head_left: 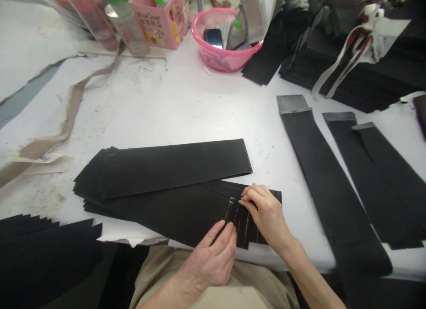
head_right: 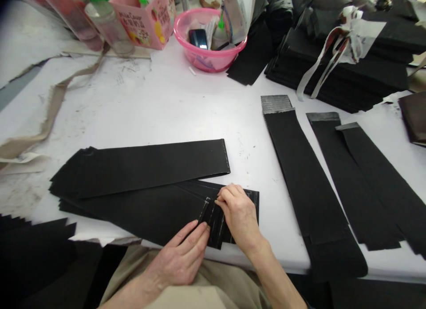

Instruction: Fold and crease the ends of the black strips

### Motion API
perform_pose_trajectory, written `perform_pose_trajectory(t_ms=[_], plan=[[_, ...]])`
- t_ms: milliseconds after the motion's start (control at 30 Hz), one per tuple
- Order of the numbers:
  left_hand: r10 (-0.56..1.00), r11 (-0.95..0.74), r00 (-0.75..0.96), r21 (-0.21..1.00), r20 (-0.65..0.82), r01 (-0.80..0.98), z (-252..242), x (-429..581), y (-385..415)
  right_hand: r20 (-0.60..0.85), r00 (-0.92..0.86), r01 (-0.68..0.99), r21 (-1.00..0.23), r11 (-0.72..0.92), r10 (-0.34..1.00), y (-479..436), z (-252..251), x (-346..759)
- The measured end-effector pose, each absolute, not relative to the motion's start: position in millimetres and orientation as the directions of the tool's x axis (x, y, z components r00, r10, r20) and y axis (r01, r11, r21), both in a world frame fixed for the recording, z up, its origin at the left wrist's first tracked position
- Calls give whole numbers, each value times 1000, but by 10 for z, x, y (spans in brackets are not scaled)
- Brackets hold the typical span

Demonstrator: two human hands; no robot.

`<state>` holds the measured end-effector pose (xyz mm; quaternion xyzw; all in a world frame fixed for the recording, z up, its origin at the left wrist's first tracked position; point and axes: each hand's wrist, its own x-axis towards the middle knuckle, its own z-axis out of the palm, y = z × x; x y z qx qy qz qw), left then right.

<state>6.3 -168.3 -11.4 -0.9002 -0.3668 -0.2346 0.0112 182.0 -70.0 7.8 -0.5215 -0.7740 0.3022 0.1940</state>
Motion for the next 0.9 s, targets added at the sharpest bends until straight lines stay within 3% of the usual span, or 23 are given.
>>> perform_pose_trajectory(t_ms=[300,500,900], plan=[[654,-735,592,208,471,646,-125,11,-1750,1,-431,648,-695,311,902,-731,209,1905],[648,-740,604,194,465,644,-98,26,-1729,-82,-423,776,-547,314,903,-871,298,1853],[644,-741,597,196,478,642,-113,28,-1780,-95,-395,806,-513,296,914,-812,314,1779]])
